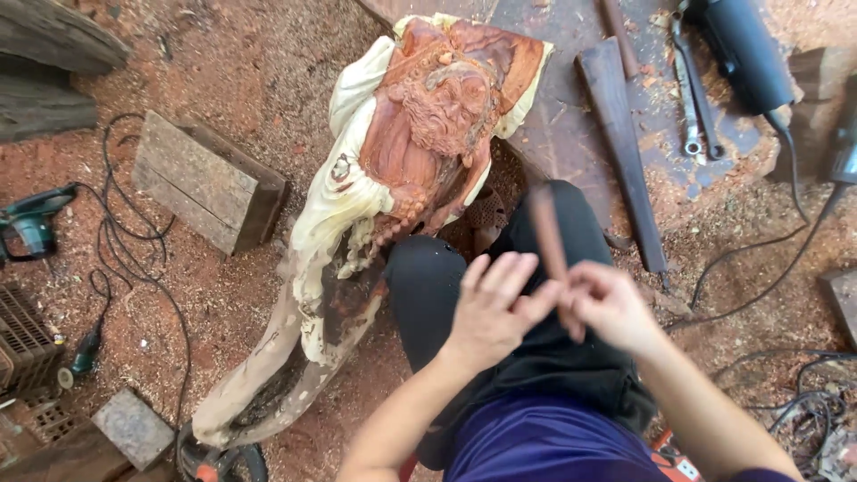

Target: Carving a large wooden figure using a hand chisel and a wooden mallet in a workshop.

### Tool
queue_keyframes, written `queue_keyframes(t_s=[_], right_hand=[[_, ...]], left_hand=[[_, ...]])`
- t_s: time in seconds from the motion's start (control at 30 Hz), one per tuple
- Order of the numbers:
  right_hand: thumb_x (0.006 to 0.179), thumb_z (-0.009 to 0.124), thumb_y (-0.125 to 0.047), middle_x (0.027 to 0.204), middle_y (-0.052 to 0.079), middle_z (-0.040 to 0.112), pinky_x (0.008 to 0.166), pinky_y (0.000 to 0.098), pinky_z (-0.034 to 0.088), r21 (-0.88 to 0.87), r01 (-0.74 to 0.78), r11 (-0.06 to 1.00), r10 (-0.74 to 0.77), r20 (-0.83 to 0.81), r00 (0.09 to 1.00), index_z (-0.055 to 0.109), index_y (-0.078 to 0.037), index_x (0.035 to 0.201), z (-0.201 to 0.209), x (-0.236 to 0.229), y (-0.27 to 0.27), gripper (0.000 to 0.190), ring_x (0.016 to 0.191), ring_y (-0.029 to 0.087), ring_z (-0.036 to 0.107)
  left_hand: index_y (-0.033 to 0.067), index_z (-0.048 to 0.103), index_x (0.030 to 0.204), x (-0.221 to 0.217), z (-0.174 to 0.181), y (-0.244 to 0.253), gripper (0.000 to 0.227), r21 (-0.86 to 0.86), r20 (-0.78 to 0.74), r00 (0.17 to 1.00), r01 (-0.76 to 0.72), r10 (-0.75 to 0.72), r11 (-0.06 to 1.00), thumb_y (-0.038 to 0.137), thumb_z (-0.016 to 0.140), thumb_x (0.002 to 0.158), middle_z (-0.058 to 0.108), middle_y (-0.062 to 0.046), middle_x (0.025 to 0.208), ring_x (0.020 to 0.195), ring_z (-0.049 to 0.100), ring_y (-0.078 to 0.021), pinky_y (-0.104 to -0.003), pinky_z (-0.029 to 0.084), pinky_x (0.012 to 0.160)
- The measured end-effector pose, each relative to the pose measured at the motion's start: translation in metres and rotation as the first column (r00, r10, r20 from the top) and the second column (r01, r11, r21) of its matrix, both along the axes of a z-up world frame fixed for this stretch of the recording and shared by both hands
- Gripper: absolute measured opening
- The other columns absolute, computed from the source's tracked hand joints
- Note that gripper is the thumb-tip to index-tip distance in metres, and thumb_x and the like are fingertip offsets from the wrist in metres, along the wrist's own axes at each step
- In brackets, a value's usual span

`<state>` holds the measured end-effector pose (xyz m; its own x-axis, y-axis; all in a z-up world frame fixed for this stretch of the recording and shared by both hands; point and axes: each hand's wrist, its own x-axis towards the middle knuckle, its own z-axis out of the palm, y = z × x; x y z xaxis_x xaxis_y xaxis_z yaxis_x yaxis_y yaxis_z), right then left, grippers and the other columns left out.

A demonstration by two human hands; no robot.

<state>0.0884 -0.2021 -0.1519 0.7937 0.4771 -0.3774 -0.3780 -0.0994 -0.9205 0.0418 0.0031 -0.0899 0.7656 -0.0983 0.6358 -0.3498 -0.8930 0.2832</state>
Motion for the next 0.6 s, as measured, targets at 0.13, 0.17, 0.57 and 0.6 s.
queue_keyframes(t_s=[0.13,0.17,0.57,0.6], right_hand=[[0.083,0.064,-0.003,0.042,0.015,0.065,0.042,0.0338,0.057,0.389,-0.156,0.908,0.210,-0.101,0.972,0.067,0.003,0.086,0.006,-0.023,-0.014,0.008,0.035,0.025,0.070],[0.089,0.066,-0.012,0.048,0.014,0.066,0.043,0.0344,0.058,0.460,-0.183,0.869,0.259,-0.107,0.960,0.067,0.004,0.084,0.012,-0.021,-0.017,0.017,0.041,0.025,0.073],[0.104,0.077,0.005,0.094,0.016,0.071,0.070,0.0339,0.054,-0.159,0.453,0.877,-0.300,0.556,0.775,0.076,-0.002,0.123,-0.069,0.110,-0.085,0.020,0.075,0.025,0.067],[0.104,0.077,0.005,0.094,0.016,0.071,0.070,0.0339,0.054,-0.162,0.457,0.875,-0.302,0.554,0.776,0.076,-0.002,0.123,-0.070,0.117,-0.079,0.020,0.075,0.025,0.067]], left_hand=[[0.0176,0.065,0.127,0.017,0.018,-0.017,0.031,0.037,0.026,0.980,0.196,-0.197,0.980,0.008,0.044,0.106,0.065,-0.014,0.130,0.125,0.063,-0.0305,-0.054,0.040,0.115],[0.0115,0.069,0.114,0.022,0.017,-0.019,0.030,0.004,0.030,0.960,0.279,-0.279,0.960,0.005,0.041,0.105,0.070,-0.015,0.116,0.114,0.069,-0.0306,-0.054,0.046,0.110],[0.0053,0.072,0.097,0.074,0.007,-0.044,0.017,-0.041,0.041,0.940,0.339,-0.338,0.940,0.014,0.059,0.092,0.040,-0.003,0.067,0.054,0.046,-0.0216,-0.038,0.050,0.062],[0.0053,0.072,0.097,0.080,0.009,-0.044,0.017,-0.043,0.038,0.939,0.344,-0.342,0.938,0.014,0.059,0.092,0.040,-0.003,0.067,0.054,0.046,-0.0216,-0.038,0.050,0.062]])
